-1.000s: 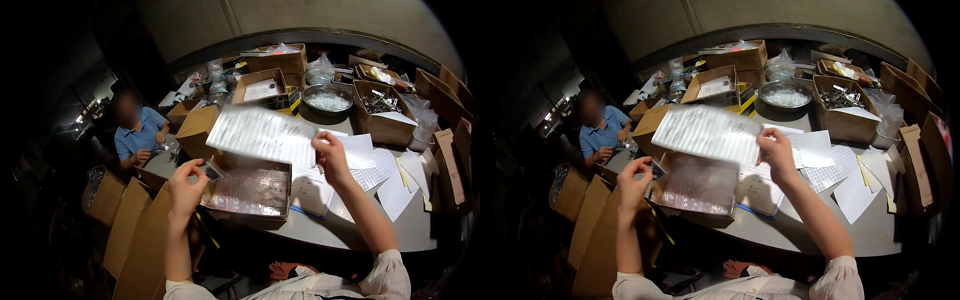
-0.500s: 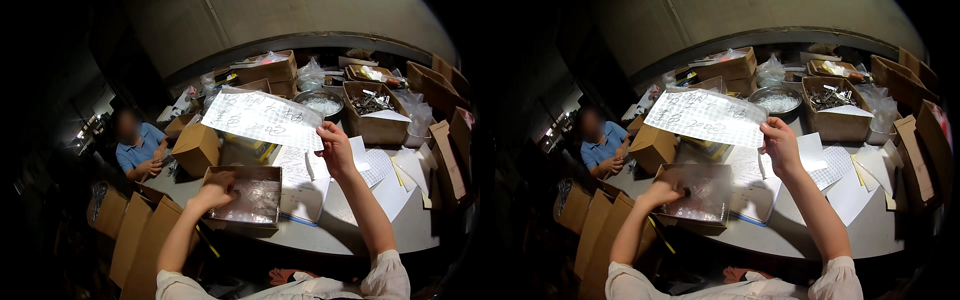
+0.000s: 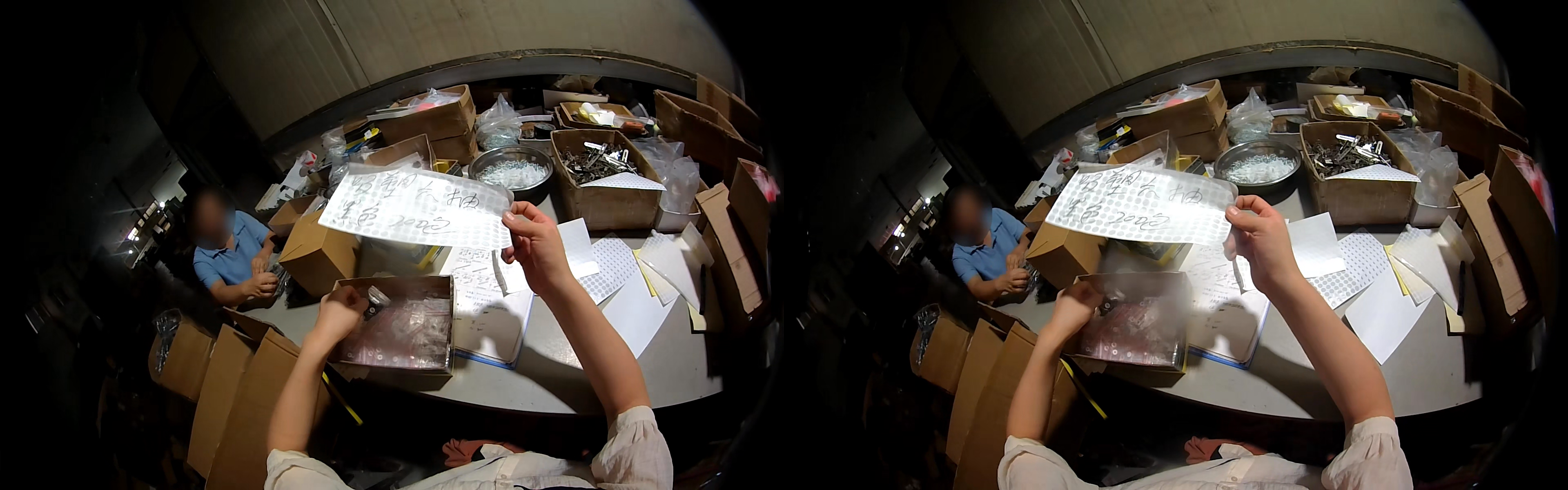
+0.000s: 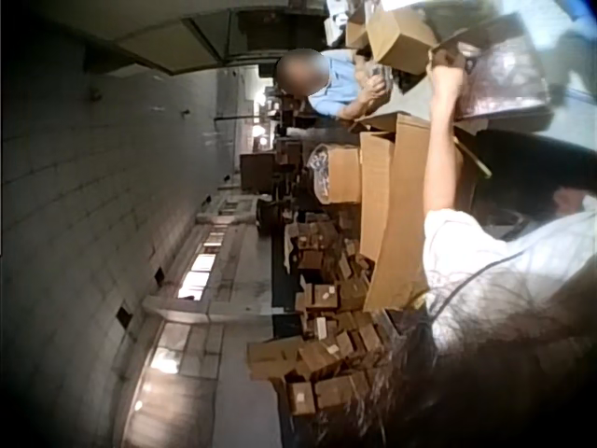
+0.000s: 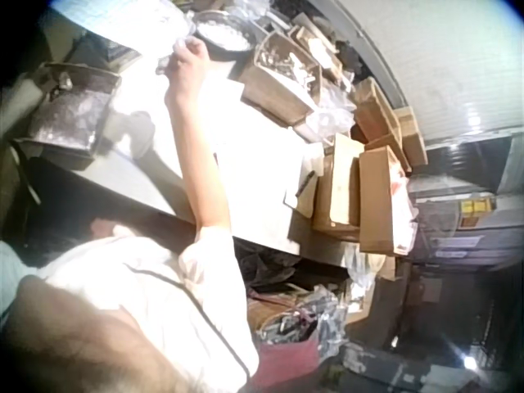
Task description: The person peels small circular stickers from a sheet and places them into a small cardboard box. They then pick up a black marker and write on a separate sheet of stickers before placing the sheet into the box.
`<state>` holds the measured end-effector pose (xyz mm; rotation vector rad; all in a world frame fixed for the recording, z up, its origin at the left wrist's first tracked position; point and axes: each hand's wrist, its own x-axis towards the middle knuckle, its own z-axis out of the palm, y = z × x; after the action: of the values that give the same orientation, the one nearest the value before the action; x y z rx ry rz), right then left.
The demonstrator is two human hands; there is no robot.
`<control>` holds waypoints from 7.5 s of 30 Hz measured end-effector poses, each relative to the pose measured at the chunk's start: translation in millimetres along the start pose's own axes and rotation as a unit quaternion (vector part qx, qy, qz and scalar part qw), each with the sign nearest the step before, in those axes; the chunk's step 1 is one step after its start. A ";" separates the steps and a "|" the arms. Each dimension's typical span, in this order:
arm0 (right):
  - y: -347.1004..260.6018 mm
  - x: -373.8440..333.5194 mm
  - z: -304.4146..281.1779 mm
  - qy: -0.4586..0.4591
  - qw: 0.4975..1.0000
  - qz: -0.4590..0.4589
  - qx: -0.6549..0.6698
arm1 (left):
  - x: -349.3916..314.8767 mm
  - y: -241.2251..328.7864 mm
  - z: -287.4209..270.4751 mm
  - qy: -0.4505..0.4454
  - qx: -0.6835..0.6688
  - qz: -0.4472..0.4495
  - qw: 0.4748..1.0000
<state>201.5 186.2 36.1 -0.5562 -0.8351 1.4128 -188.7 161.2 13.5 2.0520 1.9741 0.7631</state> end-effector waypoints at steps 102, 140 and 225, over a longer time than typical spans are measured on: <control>41.6 -40.7 27.2 -0.193 0.839 -0.385 -0.334 | -79.7 6.7 -52.9 -0.102 -0.184 -0.138 0.968; -149.1 -177.7 60.6 -0.294 0.779 -0.369 -0.414 | -119.4 251.2 -58.0 -0.024 -0.368 0.485 0.793; -188.0 -245.5 -3.5 0.044 0.671 -0.735 -0.089 | -156.2 393.2 -13.4 -0.704 -0.537 0.044 0.463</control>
<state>332.0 -75.4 137.2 0.0432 -0.9428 -0.2126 151.6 -30.1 177.0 1.0006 0.1494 -0.0121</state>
